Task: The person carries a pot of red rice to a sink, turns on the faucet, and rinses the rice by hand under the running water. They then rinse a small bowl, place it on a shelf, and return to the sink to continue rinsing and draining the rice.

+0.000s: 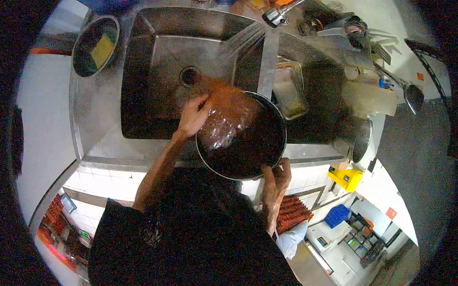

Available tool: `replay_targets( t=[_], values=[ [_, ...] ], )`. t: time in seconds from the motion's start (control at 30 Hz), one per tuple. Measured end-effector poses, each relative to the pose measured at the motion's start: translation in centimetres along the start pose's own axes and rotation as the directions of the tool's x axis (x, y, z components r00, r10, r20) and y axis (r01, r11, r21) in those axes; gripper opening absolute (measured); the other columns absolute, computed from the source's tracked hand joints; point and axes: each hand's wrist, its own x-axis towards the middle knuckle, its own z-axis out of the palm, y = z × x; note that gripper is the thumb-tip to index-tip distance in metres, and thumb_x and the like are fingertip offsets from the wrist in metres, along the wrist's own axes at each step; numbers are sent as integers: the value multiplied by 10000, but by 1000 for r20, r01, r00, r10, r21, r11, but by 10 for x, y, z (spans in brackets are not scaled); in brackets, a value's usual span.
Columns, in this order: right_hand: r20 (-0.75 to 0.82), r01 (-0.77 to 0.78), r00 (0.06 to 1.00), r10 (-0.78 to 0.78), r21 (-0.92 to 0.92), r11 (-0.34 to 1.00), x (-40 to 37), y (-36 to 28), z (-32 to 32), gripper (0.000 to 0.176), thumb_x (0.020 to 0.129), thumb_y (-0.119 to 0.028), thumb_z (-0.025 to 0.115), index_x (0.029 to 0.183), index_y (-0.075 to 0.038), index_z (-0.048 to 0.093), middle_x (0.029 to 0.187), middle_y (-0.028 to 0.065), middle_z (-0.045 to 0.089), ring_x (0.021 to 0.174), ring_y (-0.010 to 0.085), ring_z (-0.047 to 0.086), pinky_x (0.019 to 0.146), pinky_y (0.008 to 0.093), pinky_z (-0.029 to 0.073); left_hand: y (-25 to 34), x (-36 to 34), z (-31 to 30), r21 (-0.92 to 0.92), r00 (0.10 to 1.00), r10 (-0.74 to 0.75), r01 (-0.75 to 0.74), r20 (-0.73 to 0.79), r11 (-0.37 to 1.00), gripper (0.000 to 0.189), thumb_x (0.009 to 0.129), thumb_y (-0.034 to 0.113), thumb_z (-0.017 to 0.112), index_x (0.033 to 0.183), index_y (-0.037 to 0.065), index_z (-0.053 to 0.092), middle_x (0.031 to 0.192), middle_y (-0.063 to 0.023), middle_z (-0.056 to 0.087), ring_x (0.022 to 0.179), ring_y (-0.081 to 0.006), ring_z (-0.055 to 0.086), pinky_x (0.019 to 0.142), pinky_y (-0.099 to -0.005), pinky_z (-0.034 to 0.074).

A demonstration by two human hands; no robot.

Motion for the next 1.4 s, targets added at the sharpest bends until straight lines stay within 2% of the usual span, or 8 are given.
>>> replay_targets(
  t=[0.5, 0.6, 0.67, 0.77, 0.9, 0.97, 1.3, 1.4],
  values=[
    [77, 74, 995, -68, -76, 994, 9, -8, 4, 209, 760, -37, 612, 942, -38, 510, 785, 60, 611, 702, 100, 493, 647, 266, 404, -23, 11, -2, -34, 999, -37, 38, 35, 999, 389, 925, 330, 536, 1090, -11, 623, 977, -233, 647, 927, -362, 638, 818, -393, 481],
    [95, 79, 993, -71, -90, 993, 10, -10, 6, 205, 760, -37, 611, 938, -39, 510, 772, 57, 602, 702, 97, 487, 646, 266, 401, -29, 18, 3, -46, 995, 40, -45, -93, 998, 409, 930, 335, 553, 1102, -31, 615, 1009, -201, 663, 921, -309, 642, 817, -375, 480],
    [63, 64, 996, -60, -72, 995, 9, -10, 9, 201, 757, -32, 610, 929, -40, 507, 756, 53, 594, 696, 101, 483, 648, 263, 395, -26, 22, 1, -310, 991, -119, 133, 64, 941, 443, 934, 368, 568, 1123, -29, 619, 1064, -147, 667, 962, -233, 619, 853, -347, 467],
    [93, 52, 995, -44, -84, 995, 6, -18, 9, 195, 761, -21, 606, 926, -39, 504, 772, 55, 597, 706, 108, 489, 665, 264, 400, -36, 25, 10, -462, 965, -258, 248, 42, 852, 452, 898, 403, 625, 1140, 22, 631, 1093, -67, 643, 1041, -188, 561, 956, -319, 406],
    [145, 64, 988, -46, -123, 990, 7, -17, 7, 205, 792, -22, 610, 962, -24, 495, 858, 76, 584, 737, 142, 524, 650, 301, 462, -18, 18, -1, -530, 964, -258, 255, 70, 809, 480, 884, 433, 634, 1150, 34, 631, 1118, -82, 636, 1080, -201, 552, 978, -324, 393],
    [84, 72, 994, -63, -108, 992, 3, -24, 14, 197, 766, -10, 611, 920, -36, 491, 785, 60, 606, 714, 107, 502, 674, 275, 417, 5, 11, -7, -532, 933, -359, 306, 4, 790, 376, 936, 345, 586, 1084, 4, 643, 1039, -70, 657, 969, -162, 583, 875, -310, 456],
    [129, 72, 990, -51, -161, 984, 6, -25, 13, 198, 768, -7, 617, 922, -33, 494, 784, 62, 614, 710, 106, 518, 678, 266, 428, -33, 18, 8, -666, 982, -163, 182, 93, 723, 292, 959, 259, 559, 1067, 6, 655, 1020, -72, 666, 953, -149, 599, 875, -288, 461],
    [136, 89, 988, -68, -155, 984, 4, -27, 17, 184, 769, -13, 617, 908, -34, 498, 768, 57, 610, 706, 104, 518, 672, 264, 427, -39, 17, 11, -666, 992, -129, 91, -9, 740, 281, 966, 248, 542, 1037, 11, 674, 1015, -73, 675, 950, -150, 607, 876, -292, 463]
  ],
)
